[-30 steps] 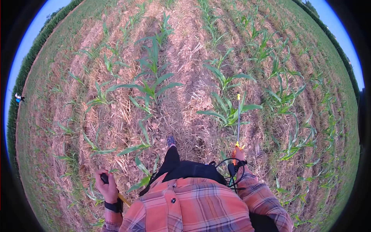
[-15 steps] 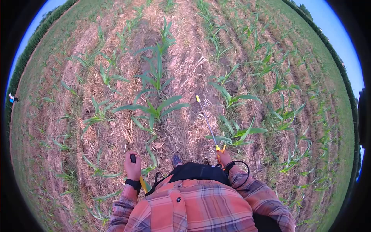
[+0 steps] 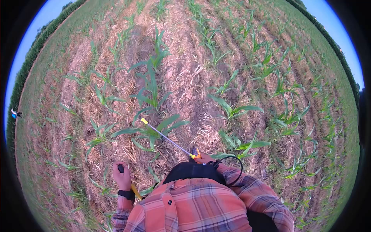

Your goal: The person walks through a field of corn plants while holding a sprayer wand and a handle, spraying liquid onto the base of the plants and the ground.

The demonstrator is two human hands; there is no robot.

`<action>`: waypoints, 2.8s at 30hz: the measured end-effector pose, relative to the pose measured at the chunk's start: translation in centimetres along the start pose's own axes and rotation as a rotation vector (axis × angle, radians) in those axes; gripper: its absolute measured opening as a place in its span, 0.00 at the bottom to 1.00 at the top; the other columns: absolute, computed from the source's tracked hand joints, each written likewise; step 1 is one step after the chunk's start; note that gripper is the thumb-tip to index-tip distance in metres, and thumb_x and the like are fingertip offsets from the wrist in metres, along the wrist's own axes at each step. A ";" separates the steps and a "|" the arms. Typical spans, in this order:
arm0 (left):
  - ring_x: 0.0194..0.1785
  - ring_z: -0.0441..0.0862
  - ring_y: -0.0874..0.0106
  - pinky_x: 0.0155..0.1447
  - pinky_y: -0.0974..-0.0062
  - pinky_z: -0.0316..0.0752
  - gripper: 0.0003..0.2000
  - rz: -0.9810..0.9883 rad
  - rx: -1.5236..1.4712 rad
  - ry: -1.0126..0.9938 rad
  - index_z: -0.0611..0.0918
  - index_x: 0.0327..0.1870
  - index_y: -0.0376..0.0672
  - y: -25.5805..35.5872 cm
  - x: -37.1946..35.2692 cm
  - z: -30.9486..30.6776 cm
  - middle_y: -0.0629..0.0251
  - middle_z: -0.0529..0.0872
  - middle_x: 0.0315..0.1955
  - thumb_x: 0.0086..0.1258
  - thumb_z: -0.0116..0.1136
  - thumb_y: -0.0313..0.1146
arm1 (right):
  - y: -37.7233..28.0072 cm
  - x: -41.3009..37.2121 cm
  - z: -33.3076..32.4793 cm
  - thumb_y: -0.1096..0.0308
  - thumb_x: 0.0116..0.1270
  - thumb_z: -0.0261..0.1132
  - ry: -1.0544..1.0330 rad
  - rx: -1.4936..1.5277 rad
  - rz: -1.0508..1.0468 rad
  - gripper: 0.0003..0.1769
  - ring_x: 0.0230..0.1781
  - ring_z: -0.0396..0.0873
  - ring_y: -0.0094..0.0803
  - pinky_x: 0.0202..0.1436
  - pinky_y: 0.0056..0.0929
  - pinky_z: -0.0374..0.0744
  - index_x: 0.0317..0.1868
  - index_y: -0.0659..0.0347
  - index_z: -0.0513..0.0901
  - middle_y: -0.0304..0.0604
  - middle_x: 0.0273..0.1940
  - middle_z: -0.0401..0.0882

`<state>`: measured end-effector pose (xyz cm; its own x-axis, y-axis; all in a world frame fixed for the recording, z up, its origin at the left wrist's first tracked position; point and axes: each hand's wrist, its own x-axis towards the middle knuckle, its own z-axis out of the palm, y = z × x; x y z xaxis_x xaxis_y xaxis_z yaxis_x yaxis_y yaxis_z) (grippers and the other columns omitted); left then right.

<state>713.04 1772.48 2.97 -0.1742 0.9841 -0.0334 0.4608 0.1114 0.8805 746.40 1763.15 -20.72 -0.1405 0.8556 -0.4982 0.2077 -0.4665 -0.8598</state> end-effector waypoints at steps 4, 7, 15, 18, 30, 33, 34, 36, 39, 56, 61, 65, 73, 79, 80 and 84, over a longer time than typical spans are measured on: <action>0.27 0.63 0.82 0.32 0.85 0.60 0.06 0.045 0.015 -0.045 0.68 0.31 0.40 2.1 3.9 4.1 0.71 0.67 0.23 0.53 0.48 0.21 | -2.2 1.4 -5.3 0.54 0.55 0.58 0.061 0.140 0.159 0.18 0.19 0.68 0.21 0.22 0.19 0.66 0.33 0.63 0.71 0.36 0.21 0.72; 0.27 0.62 0.82 0.31 0.85 0.59 0.06 0.134 0.054 -0.081 0.68 0.31 0.40 3.5 6.2 7.3 0.72 0.67 0.23 0.53 0.48 0.20 | -0.4 2.3 -8.7 0.56 0.55 0.58 0.257 0.186 0.257 0.17 0.17 0.69 0.21 0.19 0.19 0.66 0.33 0.62 0.70 0.37 0.21 0.72; 0.16 0.60 0.86 0.18 0.88 0.55 0.07 0.314 0.083 -0.078 0.68 0.32 0.41 6.1 10.6 12.6 0.74 0.65 0.19 0.54 0.47 0.19 | 0.6 2.0 -17.9 0.59 0.58 0.54 0.576 0.565 0.326 0.13 0.09 0.66 0.23 0.10 0.20 0.65 0.31 0.61 0.67 0.41 0.17 0.71; 0.18 0.60 0.86 0.20 0.88 0.56 0.07 0.324 0.042 -0.076 0.69 0.32 0.41 7.5 11.9 13.9 0.74 0.64 0.19 0.54 0.47 0.20 | 0.5 1.8 -20.3 0.59 0.57 0.55 0.709 0.637 0.354 0.12 0.08 0.64 0.23 0.08 0.21 0.63 0.32 0.60 0.67 0.41 0.17 0.70; 0.21 0.62 0.81 0.25 0.83 0.59 0.06 0.249 0.089 -0.194 0.70 0.31 0.41 10.6 22.2 20.2 0.71 0.67 0.18 0.52 0.50 0.22 | 0.4 5.5 -27.0 0.61 0.57 0.55 0.938 0.794 0.335 0.11 0.08 0.63 0.22 0.08 0.19 0.61 0.29 0.60 0.68 0.40 0.15 0.68; 0.20 0.62 0.81 0.24 0.83 0.59 0.06 0.362 0.110 -0.166 0.70 0.31 0.41 10.9 26.3 22.3 0.71 0.66 0.17 0.52 0.50 0.22 | -1.8 8.8 -27.5 0.59 0.56 0.55 0.911 0.779 0.428 0.12 0.08 0.64 0.23 0.07 0.21 0.61 0.29 0.60 0.67 0.41 0.16 0.68; 0.20 0.63 0.82 0.24 0.84 0.59 0.06 0.303 0.094 -0.179 0.70 0.30 0.41 11.2 27.5 22.5 0.71 0.67 0.17 0.52 0.50 0.22 | -2.4 10.1 -27.7 0.59 0.56 0.55 0.886 0.774 0.427 0.12 0.08 0.64 0.24 0.07 0.21 0.61 0.29 0.59 0.67 0.41 0.15 0.68; 0.22 0.64 0.82 0.26 0.85 0.60 0.06 0.144 0.019 -0.222 0.69 0.30 0.42 11.1 30.7 22.5 0.72 0.67 0.18 0.53 0.50 0.22 | -4.1 13.5 -28.0 0.59 0.56 0.55 0.863 0.774 0.424 0.12 0.07 0.64 0.24 0.07 0.21 0.61 0.30 0.59 0.67 0.40 0.15 0.68; 0.24 0.65 0.83 0.27 0.85 0.61 0.05 0.110 -0.008 -0.205 0.69 0.30 0.42 11.2 35.0 22.8 0.73 0.67 0.19 0.54 0.49 0.22 | -7.3 18.4 -28.7 0.59 0.57 0.54 0.833 0.721 0.450 0.12 0.07 0.64 0.24 0.07 0.22 0.61 0.31 0.58 0.66 0.40 0.14 0.67; 0.22 0.63 0.84 0.25 0.85 0.59 0.05 0.079 -0.030 -0.170 0.68 0.29 0.40 15.6 50.0 28.1 0.72 0.67 0.18 0.52 0.47 0.20 | -23.6 37.1 -33.3 0.57 0.55 0.58 0.049 0.330 0.288 0.15 0.14 0.67 0.20 0.16 0.17 0.66 0.32 0.61 0.70 0.35 0.19 0.71; 0.22 0.63 0.83 0.25 0.85 0.59 0.06 0.068 -0.096 -0.121 0.68 0.30 0.40 19.6 53.6 32.1 0.72 0.66 0.18 0.52 0.47 0.20 | -22.4 42.5 -38.7 0.55 0.54 0.59 0.130 0.313 0.110 0.16 0.14 0.68 0.21 0.15 0.20 0.66 0.29 0.61 0.72 0.36 0.18 0.71; 0.22 0.62 0.84 0.25 0.86 0.58 0.06 0.096 0.010 -0.127 0.68 0.30 0.41 22.1 57.2 35.8 0.73 0.66 0.19 0.53 0.47 0.20 | -24.3 44.2 -45.9 0.55 0.56 0.57 0.106 0.192 0.349 0.16 0.15 0.68 0.21 0.17 0.19 0.66 0.31 0.61 0.71 0.35 0.20 0.72; 0.24 0.62 0.83 0.27 0.84 0.59 0.06 0.162 0.068 -0.106 0.69 0.30 0.40 27.2 61.8 42.3 0.72 0.66 0.20 0.52 0.49 0.21 | -22.7 44.8 -56.7 0.60 0.59 0.53 0.499 0.619 0.412 0.12 0.10 0.65 0.23 0.11 0.18 0.63 0.34 0.61 0.68 0.39 0.18 0.71; 0.24 0.62 0.82 0.28 0.84 0.59 0.06 0.114 0.089 -0.097 0.70 0.30 0.40 29.7 64.8 44.9 0.72 0.66 0.19 0.52 0.50 0.21 | -23.2 45.2 -62.2 0.60 0.56 0.55 0.796 0.817 0.360 0.12 0.09 0.65 0.22 0.08 0.20 0.63 0.34 0.60 0.68 0.40 0.18 0.69; 0.24 0.62 0.82 0.28 0.84 0.59 0.06 0.088 0.097 -0.110 0.70 0.30 0.40 30.0 65.5 45.3 0.72 0.66 0.19 0.51 0.50 0.21 | -23.2 45.6 -62.7 0.59 0.56 0.55 0.834 0.862 0.323 0.12 0.08 0.64 0.22 0.07 0.20 0.63 0.32 0.59 0.68 0.40 0.17 0.70; 0.15 0.60 0.85 0.18 0.87 0.56 0.06 0.253 0.097 -0.136 0.69 0.31 0.42 29.4 70.1 47.9 0.74 0.64 0.17 0.54 0.48 0.21 | -22.7 48.1 -64.9 0.60 0.57 0.54 0.922 0.774 0.383 0.12 0.07 0.64 0.22 0.06 0.20 0.62 0.32 0.60 0.67 0.41 0.16 0.68</action>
<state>756.08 1851.40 3.85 0.0714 0.9911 0.1126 0.5567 -0.1333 0.8199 797.79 1829.44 -17.82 0.5937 0.3296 -0.7341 -0.5780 -0.4600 -0.6740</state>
